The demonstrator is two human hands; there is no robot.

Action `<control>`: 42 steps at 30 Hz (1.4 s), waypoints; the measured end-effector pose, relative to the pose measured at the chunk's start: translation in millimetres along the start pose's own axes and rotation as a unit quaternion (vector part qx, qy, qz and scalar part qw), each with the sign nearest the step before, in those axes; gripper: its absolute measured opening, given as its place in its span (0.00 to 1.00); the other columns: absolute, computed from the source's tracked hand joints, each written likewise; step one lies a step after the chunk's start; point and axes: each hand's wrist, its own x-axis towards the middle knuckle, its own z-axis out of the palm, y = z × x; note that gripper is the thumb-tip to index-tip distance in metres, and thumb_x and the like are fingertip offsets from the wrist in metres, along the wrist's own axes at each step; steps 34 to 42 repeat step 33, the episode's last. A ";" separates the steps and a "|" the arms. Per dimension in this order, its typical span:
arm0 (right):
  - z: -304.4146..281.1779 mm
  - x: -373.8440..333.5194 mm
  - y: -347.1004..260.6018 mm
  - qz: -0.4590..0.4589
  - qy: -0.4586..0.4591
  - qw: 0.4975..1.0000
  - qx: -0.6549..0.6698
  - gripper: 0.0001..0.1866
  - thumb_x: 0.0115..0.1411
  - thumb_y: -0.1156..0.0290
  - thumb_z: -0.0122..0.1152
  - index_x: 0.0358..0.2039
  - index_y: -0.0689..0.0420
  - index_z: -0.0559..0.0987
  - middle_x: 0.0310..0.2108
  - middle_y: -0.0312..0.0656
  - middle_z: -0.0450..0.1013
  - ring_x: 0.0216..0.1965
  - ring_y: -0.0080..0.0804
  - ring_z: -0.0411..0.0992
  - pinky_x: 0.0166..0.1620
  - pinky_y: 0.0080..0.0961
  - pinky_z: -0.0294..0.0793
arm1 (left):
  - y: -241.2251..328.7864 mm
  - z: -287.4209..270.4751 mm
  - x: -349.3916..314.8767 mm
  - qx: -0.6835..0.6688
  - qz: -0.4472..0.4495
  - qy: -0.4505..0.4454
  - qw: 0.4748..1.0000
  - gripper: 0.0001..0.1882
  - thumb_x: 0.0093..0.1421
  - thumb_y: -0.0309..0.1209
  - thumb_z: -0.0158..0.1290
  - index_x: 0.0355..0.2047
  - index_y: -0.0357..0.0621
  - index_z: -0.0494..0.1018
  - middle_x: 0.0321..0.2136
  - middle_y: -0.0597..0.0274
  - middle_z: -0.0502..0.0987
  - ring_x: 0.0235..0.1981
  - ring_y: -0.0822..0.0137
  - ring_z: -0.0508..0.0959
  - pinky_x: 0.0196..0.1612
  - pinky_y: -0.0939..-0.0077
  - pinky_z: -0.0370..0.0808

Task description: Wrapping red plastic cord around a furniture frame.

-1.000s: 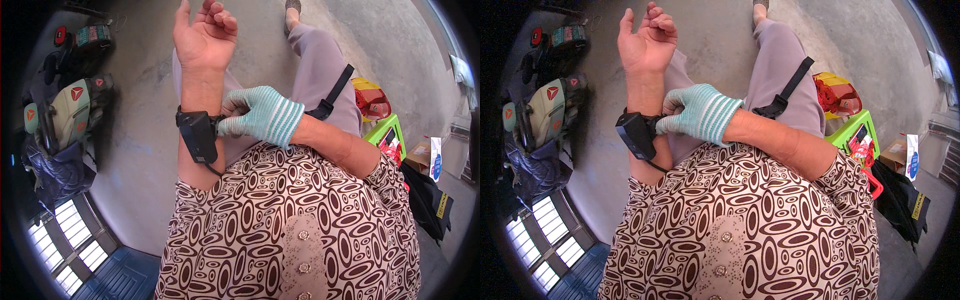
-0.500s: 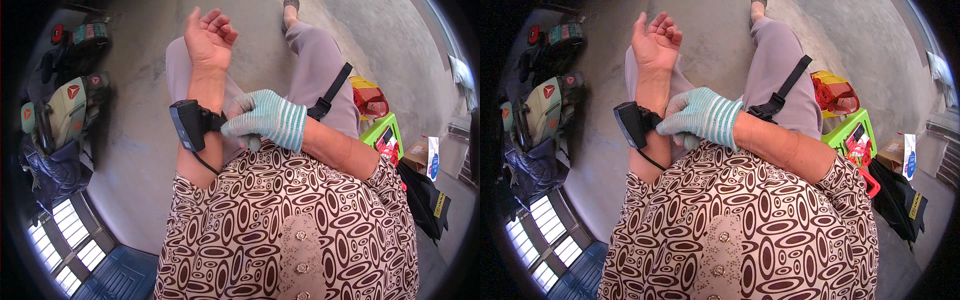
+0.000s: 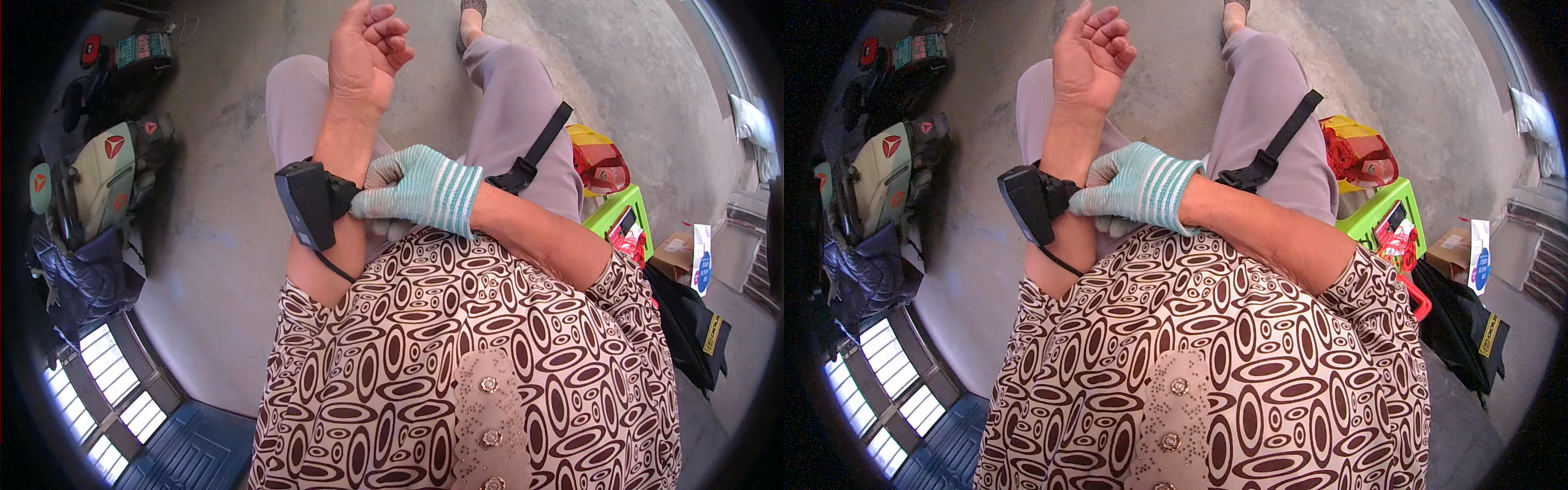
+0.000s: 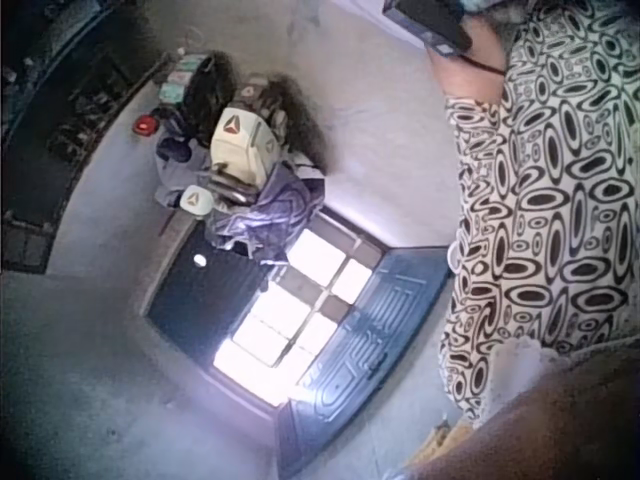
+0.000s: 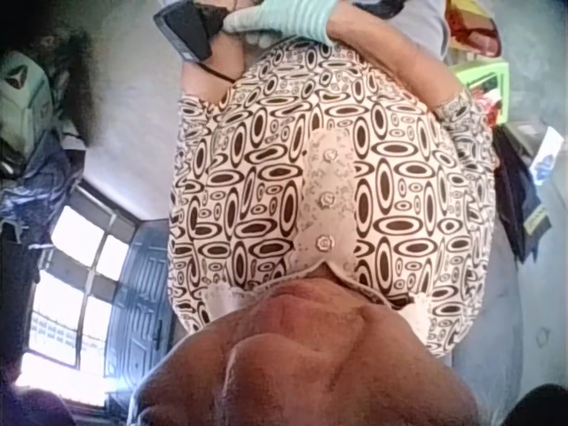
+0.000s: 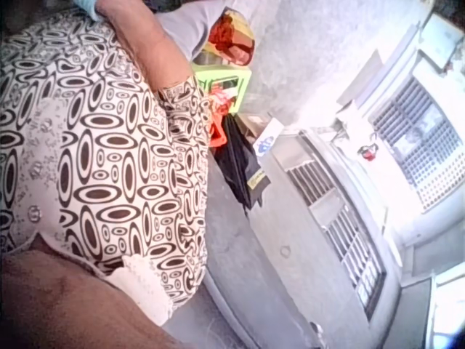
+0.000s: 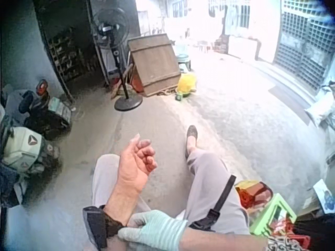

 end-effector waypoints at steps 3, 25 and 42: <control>-1.8 -0.9 4.6 0.031 -0.008 0.998 0.044 0.12 0.55 0.64 0.64 0.25 0.60 0.77 0.19 0.39 0.74 0.16 0.22 0.71 0.21 0.16 0.72 | -8.4 -4.8 -5.8 0.081 0.052 0.049 0.994 0.20 0.59 0.45 0.50 0.35 0.37 0.70 0.21 0.60 0.73 0.19 0.74 0.71 0.23 0.77 0.74; -27.2 -10.9 16.5 -0.166 -0.106 0.970 -0.143 0.30 0.48 0.80 0.61 0.55 0.57 0.69 0.37 0.34 0.71 0.31 0.16 0.67 0.37 0.15 0.71 | 14.7 5.4 -29.1 -0.328 -0.155 -0.042 0.931 0.14 0.57 0.33 0.51 0.37 0.33 0.68 0.26 0.63 0.69 0.26 0.70 0.69 0.32 0.78 0.73; -6.9 -0.7 15.1 -0.135 -0.185 0.971 -0.061 0.33 0.54 0.79 0.58 0.61 0.55 0.60 0.38 0.36 0.74 0.39 0.19 0.72 0.46 0.16 0.73 | 15.0 -8.9 -24.6 -0.412 -0.170 -0.052 0.894 0.16 0.56 0.34 0.52 0.39 0.34 0.67 0.26 0.63 0.69 0.26 0.69 0.69 0.32 0.75 0.74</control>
